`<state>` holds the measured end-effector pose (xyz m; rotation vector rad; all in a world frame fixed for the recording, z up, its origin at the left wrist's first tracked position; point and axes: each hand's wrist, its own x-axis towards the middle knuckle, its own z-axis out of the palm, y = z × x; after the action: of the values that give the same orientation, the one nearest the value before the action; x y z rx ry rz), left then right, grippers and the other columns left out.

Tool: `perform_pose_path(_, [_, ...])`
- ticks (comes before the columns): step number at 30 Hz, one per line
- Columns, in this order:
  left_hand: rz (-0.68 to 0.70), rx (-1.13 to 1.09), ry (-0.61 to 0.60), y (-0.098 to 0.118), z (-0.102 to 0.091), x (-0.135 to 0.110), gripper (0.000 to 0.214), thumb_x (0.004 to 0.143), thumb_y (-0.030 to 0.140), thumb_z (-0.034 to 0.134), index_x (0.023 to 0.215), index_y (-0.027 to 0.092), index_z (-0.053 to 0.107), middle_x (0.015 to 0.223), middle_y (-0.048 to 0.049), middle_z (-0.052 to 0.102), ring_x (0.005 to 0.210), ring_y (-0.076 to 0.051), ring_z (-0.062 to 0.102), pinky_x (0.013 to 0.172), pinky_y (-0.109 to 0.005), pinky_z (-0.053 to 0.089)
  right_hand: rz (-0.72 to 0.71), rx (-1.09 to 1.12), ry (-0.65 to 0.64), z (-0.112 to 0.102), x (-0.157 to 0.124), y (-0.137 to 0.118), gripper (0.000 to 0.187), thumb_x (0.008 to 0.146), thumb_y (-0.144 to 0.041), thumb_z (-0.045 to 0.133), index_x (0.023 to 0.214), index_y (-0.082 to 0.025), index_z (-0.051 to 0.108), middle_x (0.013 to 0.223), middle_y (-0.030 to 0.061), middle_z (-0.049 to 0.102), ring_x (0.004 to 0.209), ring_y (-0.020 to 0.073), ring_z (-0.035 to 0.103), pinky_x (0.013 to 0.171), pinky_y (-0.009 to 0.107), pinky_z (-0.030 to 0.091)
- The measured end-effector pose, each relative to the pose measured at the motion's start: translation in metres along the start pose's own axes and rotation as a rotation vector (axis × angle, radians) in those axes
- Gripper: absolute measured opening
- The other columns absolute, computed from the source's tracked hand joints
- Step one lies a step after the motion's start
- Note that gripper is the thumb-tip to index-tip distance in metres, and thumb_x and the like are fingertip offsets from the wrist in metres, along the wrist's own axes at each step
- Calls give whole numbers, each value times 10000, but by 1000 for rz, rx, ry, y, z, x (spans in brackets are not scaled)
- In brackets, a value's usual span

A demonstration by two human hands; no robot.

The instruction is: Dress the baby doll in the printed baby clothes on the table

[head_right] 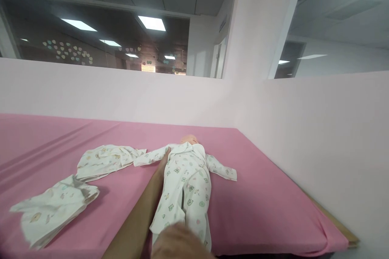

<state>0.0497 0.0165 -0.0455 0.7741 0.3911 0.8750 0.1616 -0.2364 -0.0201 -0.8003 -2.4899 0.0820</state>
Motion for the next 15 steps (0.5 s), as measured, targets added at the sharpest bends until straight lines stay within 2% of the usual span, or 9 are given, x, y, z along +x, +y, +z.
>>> perform_pose_path(1, [-4, -3, -5, -1, 0, 0, 737, 864, 665, 448, 1400, 159, 454, 1248, -145, 641, 1213, -327, 558, 1068, -461, 394, 84, 23, 60, -10, -2, 11, 230, 916, -346, 454, 777, -248, 608, 773, -4, 652, 745, 155, 597, 772, 296, 489])
perform_pose_path(2, [-8, -8, -10, -1, 0, 0, 744, 864, 671, 442, 1399, 155, 453, 1251, -148, 639, 1216, -325, 556, 1071, -459, 390, 307, 99, 194, -21, -5, 24, 223, 923, -335, 431, 882, -232, 625, 917, 41, 677, 870, 187, 613, 829, 335, 489])
perform_pose_path(3, [-11, -14, -16, -2, 0, 0, 749, 863, 677, 435, 1399, 152, 452, 1256, -150, 635, 1221, -323, 552, 1074, -457, 386, 509, 216, 290, -31, -8, 38, 245, 928, -361, 423, 945, -229, 629, 966, 58, 677, 906, 204, 618, 823, 348, 498])
perform_pose_path(5, [-12, -24, -29, -3, -1, -1, 754, 862, 686, 422, 1398, 156, 451, 1269, -150, 627, 1232, -321, 544, 1079, -453, 380, 835, 411, 427, -46, -15, 72, 321, 907, -454, 432, 900, -211, 643, 921, 82, 679, 835, 233, 636, 718, 349, 524])
perform_pose_path(6, [-8, -26, -24, -3, -1, -2, 750, 862, 686, 422, 1398, 162, 452, 1274, -147, 625, 1234, -321, 542, 1079, -451, 380, 962, 459, 484, -49, -17, 89, 350, 893, -479, 438, 903, -202, 652, 966, 98, 685, 872, 249, 645, 724, 350, 527])
perform_pose_path(8, [6, -14, 10, -2, 0, -4, 729, 862, 672, 442, 1396, 177, 456, 1275, -137, 626, 1226, -322, 549, 1072, -451, 388, 1052, 430, 564, -49, -17, 123, 396, 879, -490, 427, 1012, -183, 638, 1106, 127, 665, 1009, 273, 628, 794, 365, 518])
perform_pose_path(11, [-16, 28, 41, -1, 4, -9, 702, 853, 654, 481, 1375, 184, 481, 1255, -133, 638, 1192, -325, 572, 1043, -451, 414, 1072, 343, 627, -39, -6, 162, 497, 830, -487, 486, 1190, -156, 575, 1257, 150, 607, 1125, 274, 589, 886, 371, 483])
perform_pose_path(13, [-41, 70, 26, 0, 7, -14, 692, 846, 662, 482, 1344, 182, 511, 1227, -136, 652, 1168, -326, 586, 1020, -450, 432, 1042, 319, 622, -33, 5, 179, 523, 800, -474, 520, 1203, -145, 576, 1234, 148, 623, 1096, 262, 605, 888, 359, 475])
perform_pose_path(15, [-28, 159, 44, 3, 9, -21, 666, 843, 659, 487, 1300, 178, 544, 1187, -140, 669, 1141, -323, 599, 998, -446, 445, 997, 317, 596, -30, 15, 192, 444, 780, -446, 532, 1096, -151, 637, 1126, 119, 676, 1026, 246, 629, 872, 344, 468])
